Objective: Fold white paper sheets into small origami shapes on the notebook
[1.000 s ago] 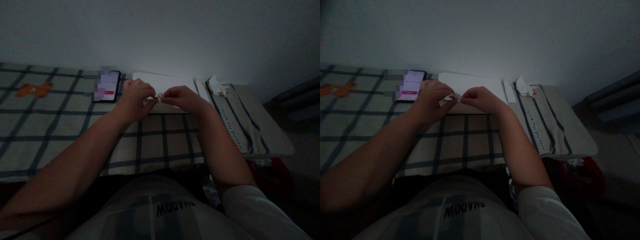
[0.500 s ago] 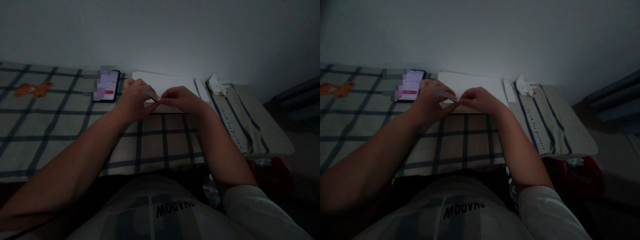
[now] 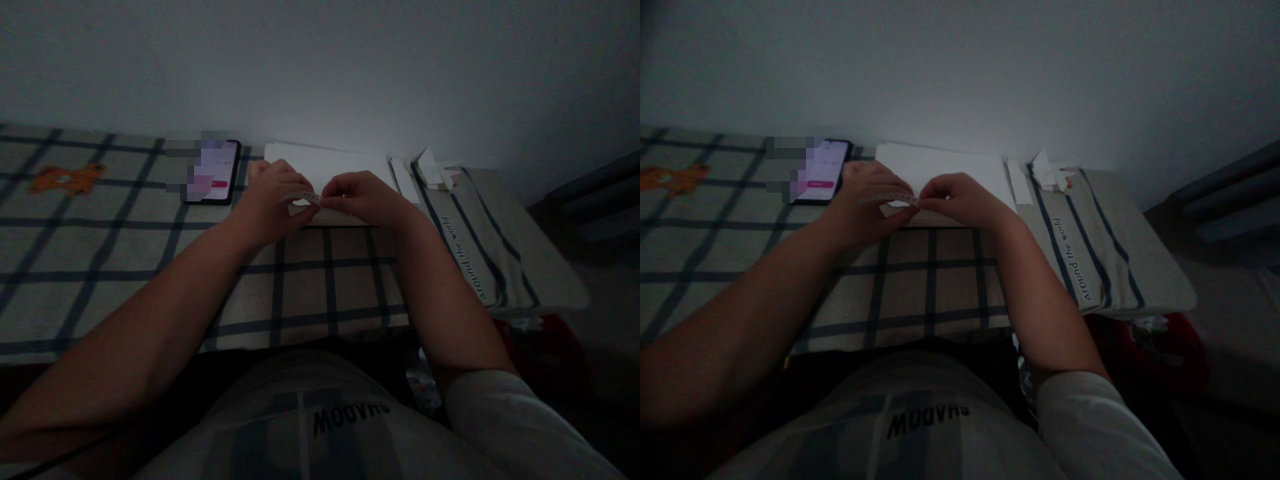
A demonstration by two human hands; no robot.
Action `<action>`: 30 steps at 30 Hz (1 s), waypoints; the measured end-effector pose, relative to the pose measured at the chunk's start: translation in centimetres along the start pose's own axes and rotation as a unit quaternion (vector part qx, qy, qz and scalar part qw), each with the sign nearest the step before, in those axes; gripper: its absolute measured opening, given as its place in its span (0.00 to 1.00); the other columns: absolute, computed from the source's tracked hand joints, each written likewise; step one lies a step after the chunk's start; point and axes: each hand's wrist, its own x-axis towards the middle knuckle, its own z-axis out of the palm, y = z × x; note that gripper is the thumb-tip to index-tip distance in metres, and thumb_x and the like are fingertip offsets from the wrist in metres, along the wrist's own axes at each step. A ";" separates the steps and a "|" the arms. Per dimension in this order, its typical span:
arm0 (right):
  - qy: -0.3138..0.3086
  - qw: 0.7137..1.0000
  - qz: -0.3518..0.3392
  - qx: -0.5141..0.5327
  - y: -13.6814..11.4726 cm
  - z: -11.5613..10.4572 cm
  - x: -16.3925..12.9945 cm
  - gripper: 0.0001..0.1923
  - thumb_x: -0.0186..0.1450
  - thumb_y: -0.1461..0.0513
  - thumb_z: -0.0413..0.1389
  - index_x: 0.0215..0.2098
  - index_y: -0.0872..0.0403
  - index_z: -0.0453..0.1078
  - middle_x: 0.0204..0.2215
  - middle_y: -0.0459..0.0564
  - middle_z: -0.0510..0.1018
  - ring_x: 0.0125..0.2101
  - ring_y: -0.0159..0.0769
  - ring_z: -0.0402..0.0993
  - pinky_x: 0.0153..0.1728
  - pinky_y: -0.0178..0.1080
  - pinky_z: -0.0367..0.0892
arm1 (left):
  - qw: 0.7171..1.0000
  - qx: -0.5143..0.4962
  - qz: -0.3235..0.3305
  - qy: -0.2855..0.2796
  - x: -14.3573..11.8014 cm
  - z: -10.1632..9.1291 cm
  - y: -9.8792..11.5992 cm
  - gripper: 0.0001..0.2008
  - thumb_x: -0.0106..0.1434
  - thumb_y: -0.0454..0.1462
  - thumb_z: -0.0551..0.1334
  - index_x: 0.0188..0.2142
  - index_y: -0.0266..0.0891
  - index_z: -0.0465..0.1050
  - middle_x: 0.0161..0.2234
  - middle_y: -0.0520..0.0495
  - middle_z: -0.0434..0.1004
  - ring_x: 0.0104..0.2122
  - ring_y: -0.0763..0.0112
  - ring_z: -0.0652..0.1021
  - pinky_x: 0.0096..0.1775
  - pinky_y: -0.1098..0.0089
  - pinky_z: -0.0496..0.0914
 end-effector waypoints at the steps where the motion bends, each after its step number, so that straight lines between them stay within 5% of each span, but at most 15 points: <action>1: 0.000 1.000 -0.001 0.001 0.0 0.0 0.0 0.17 0.65 0.51 0.61 0.38 0.57 0.77 0.33 0.50 0.80 0.35 0.35 0.70 0.39 0.40 0.64 | 1.000 -0.003 0.000 -0.005 0.0 0.0 0.0 0.07 0.65 0.42 0.65 0.39 0.48 0.82 0.40 0.49 0.85 0.47 0.53 0.78 0.52 0.47 0.63; 15: -0.019 0.999 -0.039 0.019 -0.1 0.0 0.1 0.16 0.66 0.50 0.59 0.37 0.55 0.72 0.32 0.47 0.76 0.35 0.34 0.66 0.38 0.39 0.62 | 0.999 -0.005 -0.024 -0.041 0.1 -0.7 0.6 0.11 0.69 0.45 0.59 0.39 0.44 0.79 0.42 0.45 0.84 0.48 0.53 0.77 0.54 0.49 0.61; 30: -0.001 0.999 0.046 -0.014 -0.4 0.0 -0.3 0.12 0.67 0.54 0.60 0.37 0.55 0.76 0.29 0.47 0.76 0.32 0.33 0.66 0.36 0.40 0.62 | 0.998 0.032 -0.033 -0.031 -0.1 -0.5 0.4 0.09 0.67 0.45 0.60 0.38 0.47 0.78 0.42 0.46 0.83 0.50 0.48 0.75 0.56 0.44 0.57</action>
